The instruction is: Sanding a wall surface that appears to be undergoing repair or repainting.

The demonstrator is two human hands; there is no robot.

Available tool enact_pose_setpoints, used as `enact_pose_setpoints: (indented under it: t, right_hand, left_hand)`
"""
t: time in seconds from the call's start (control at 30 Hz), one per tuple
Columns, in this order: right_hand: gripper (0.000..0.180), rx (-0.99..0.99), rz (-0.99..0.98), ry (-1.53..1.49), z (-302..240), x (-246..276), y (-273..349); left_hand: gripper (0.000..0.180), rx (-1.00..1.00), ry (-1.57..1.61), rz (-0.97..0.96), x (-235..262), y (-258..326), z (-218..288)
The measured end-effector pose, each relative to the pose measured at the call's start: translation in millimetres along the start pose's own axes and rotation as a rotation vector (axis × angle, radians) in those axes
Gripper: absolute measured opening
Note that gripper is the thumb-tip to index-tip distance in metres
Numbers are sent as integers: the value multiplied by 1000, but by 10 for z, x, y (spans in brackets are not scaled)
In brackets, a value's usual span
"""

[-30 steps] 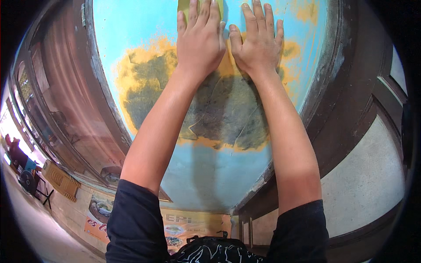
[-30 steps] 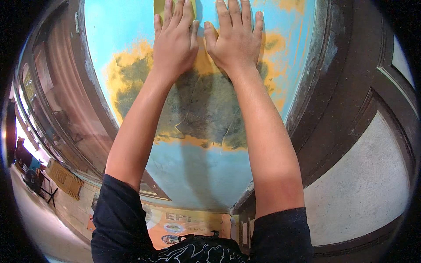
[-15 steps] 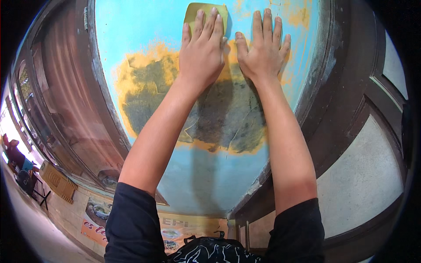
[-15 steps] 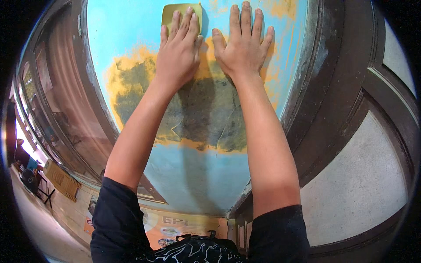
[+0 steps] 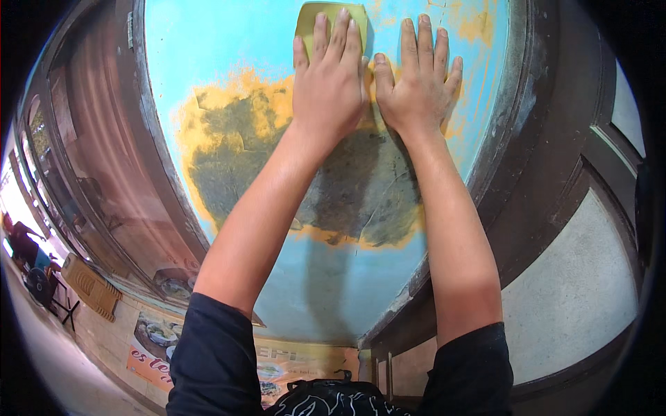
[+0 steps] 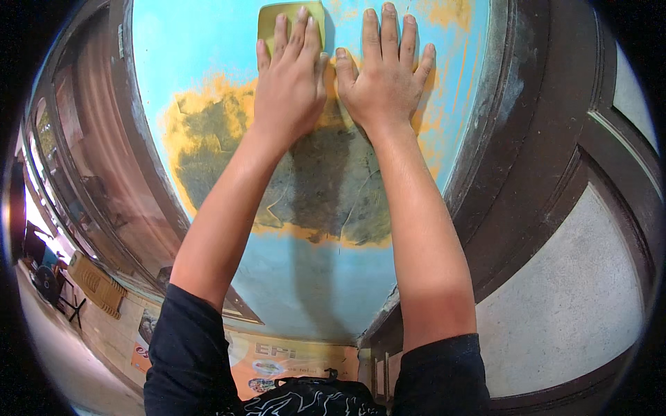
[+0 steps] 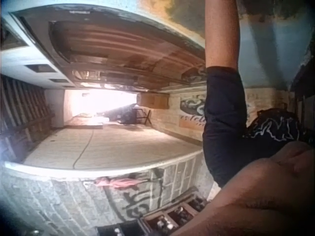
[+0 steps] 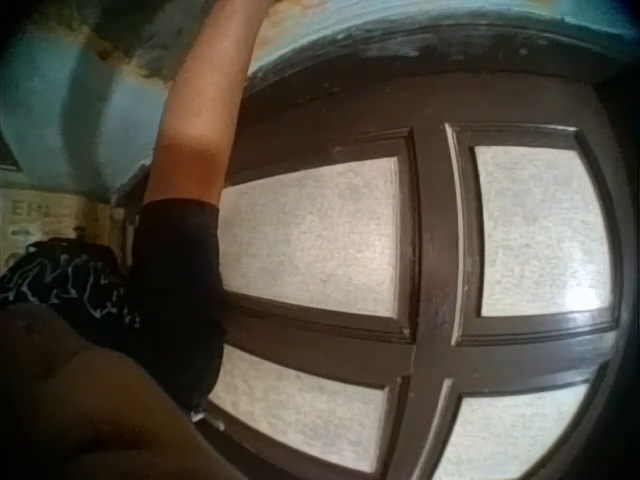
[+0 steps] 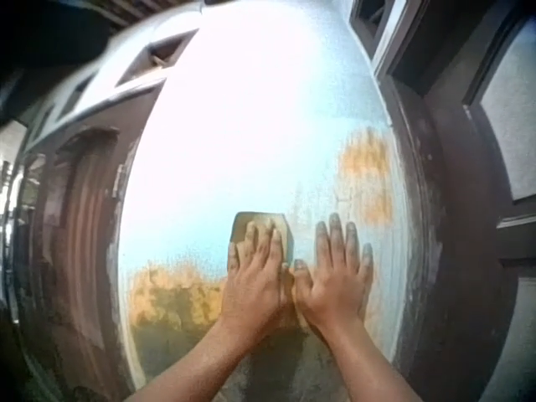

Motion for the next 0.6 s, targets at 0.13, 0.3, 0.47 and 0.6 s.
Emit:
enact_pose_setpoints:
  t: [0.13, 0.3, 0.47, 0.6]
  right_hand:
    - [70, 0, 6, -20, -25, 15, -33]
    - [70, -6, -1, -14, 0, 0, -33]
    - [70, 16, 12, 15, -10, 36, -8]
    - [69, 6, 5, -13, -89, 14, 0]
  left_hand:
    - [58, 38, -76, -108, -8, -174, -40]
    - [56, 27, -58, -29, -59, 216, 5]
    - [54, 14, -92, -56, -49, 280, 65]
    - [53, 0, -38, 67, 26, -102, -15]
Point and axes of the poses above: each hand's wrist, its own y-axis away from the middle knuckle, its own x-axis out of the back of the hand, z = x × y, the point moved 7 cm from there along -y, towards the middle knuckle, and after that the axes turned 2 degrees about -z, right-handed, at the moved point
